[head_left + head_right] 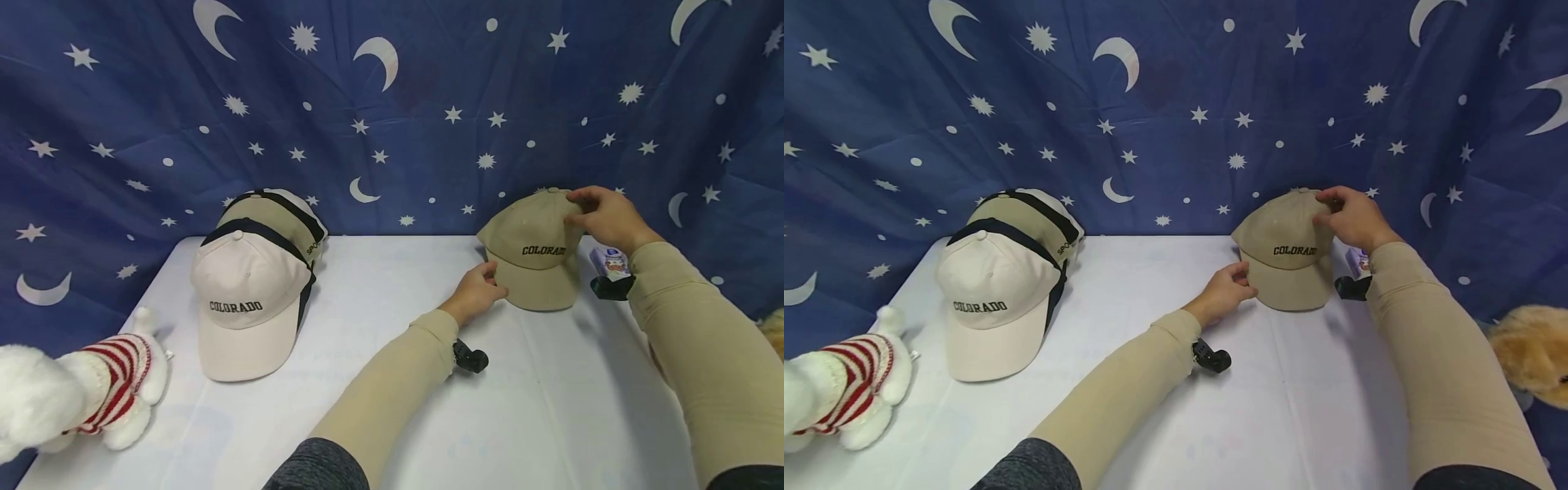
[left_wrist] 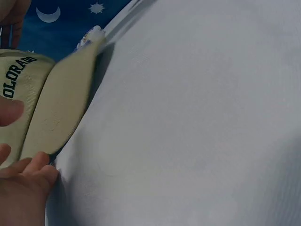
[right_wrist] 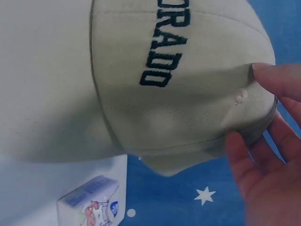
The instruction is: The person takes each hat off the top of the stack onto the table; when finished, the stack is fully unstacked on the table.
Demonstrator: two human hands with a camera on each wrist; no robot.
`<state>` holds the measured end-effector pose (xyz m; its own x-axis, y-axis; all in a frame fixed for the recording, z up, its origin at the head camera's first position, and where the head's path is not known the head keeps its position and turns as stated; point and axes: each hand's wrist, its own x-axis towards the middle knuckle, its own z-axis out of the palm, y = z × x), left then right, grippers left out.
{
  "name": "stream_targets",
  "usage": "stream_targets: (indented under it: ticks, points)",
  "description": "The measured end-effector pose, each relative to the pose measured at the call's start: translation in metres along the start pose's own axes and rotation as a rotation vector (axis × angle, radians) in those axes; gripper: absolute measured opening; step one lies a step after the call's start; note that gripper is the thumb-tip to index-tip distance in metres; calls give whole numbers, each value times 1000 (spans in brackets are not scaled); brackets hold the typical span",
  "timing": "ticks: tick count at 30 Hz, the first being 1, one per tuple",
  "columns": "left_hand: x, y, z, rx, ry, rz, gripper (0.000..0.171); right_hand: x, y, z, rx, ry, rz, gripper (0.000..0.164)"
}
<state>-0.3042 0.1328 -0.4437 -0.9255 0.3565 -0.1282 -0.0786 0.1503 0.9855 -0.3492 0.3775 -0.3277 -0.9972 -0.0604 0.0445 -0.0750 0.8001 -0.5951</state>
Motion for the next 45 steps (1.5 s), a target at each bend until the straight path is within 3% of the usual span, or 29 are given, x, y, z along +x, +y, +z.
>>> stream_targets:
  ticks: [3, 12, 19, 30, 37, 45]
  points:
    - [0, 0, 1, -59, -12, -11, 66, 0, 0, 2, 9, -11, 15, 55]
    - [-5, 0, 9, -16, -1, -14, 67, 1, 9, 2, 22, 29, 53, 54]
    - [-8, 1, 21, -39, -3, -35, 69, 2, 15, 0, 34, 70, 54, 55]
    - [-6, -2, 25, -12, -20, -20, 66, -3, 20, -6, 71, 22, 94, 68]
    - [-21, 6, 9, 23, -33, -10, 65, -16, 8, -6, 90, 20, 67, 69]
    - [-50, 22, -26, 47, -48, 48, 69, -39, -7, 1, 64, 8, -16, 68]
